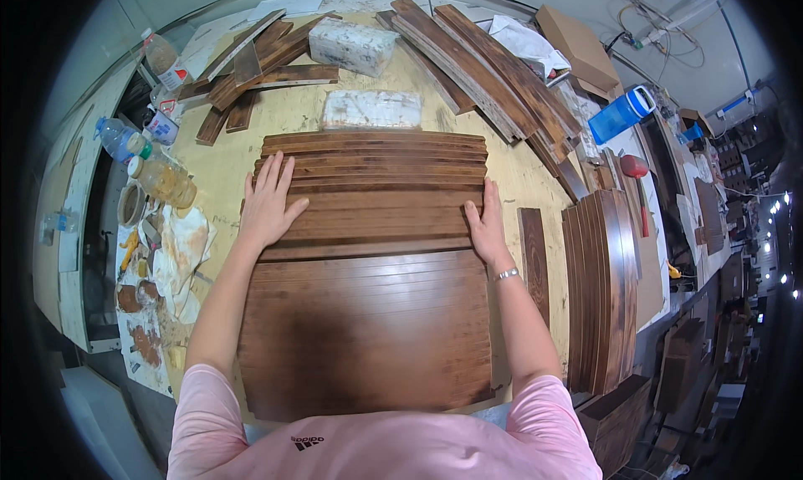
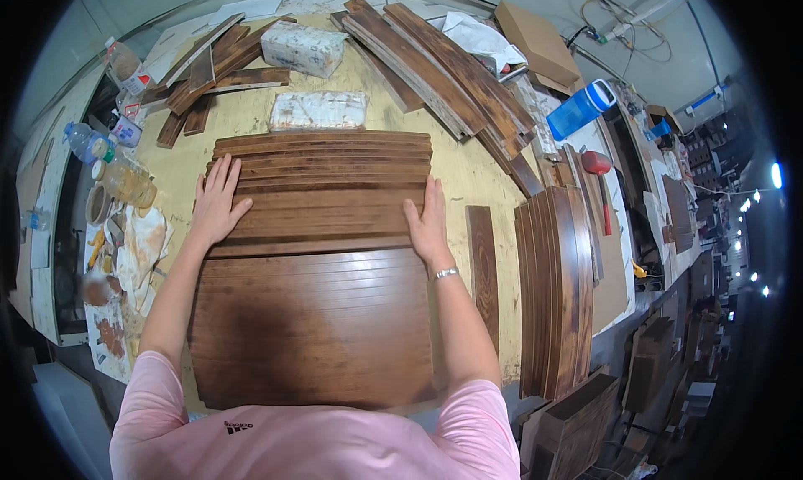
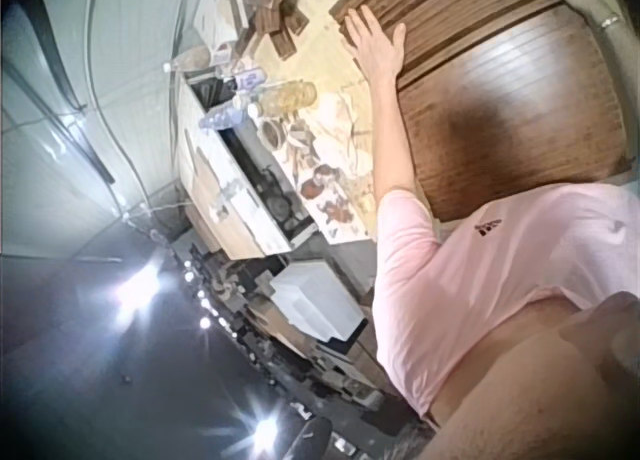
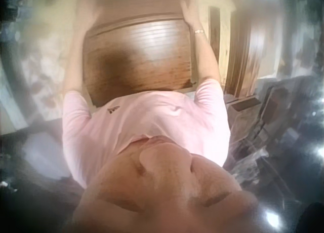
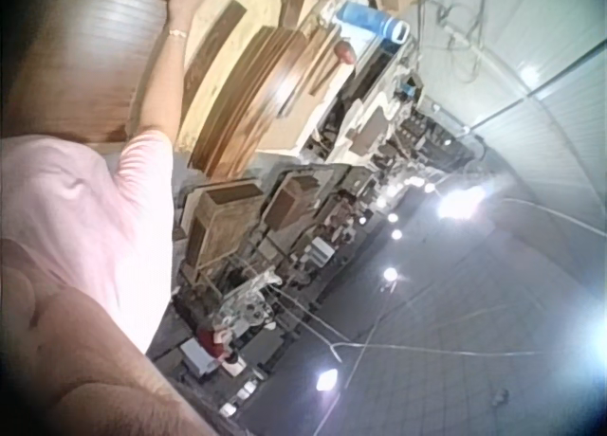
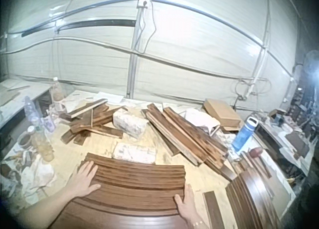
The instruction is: The person wipes a large wooden panel with a cloth and applies a substance to wooden slats with a sponge, handling the slats one at a time and stacking them.
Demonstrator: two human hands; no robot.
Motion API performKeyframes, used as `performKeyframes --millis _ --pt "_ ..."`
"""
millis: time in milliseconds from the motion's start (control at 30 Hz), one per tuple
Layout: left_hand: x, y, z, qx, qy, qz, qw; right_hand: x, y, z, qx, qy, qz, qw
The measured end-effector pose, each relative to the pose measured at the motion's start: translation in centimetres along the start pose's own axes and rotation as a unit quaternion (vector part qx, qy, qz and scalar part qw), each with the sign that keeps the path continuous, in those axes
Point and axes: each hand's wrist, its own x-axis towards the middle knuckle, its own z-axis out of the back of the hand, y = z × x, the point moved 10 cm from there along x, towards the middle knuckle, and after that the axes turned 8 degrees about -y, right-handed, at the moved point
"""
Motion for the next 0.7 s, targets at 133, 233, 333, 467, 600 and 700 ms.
performKeyframes --millis 133,233,333,467,600,700 --pt "2.1 1.5 -0.3 -0.057 -0.057 0.016 0.997 2.1 -1.3 -0.4 -0.050 -0.019 -0.034 0.998" --pt "0.8 2.8 1.5 -0.092 -0.089 0.063 0.990 1.2 -1.1 1.2 -0.047 -0.011 -0.033 0.998" --pt "-4.7 3.8 4.8 -0.138 -0.109 0.047 0.983 -3.1 1.0 6.1 -0.061 0.028 0.014 0.998" --pt "-17.3 3.8 8.0 -0.179 -0.057 0.113 0.976 -15.2 5.8 11.4 -0.132 0.138 0.066 0.979" --pt "-29.8 -3.3 10.5 -0.124 0.093 0.101 0.983 -28.3 9.3 10.6 -0.192 0.286 0.079 0.936" --pt "-33.3 -9.7 9.4 -0.091 0.118 0.015 0.989 -31.8 8.7 8.4 -0.211 0.262 0.088 0.938"
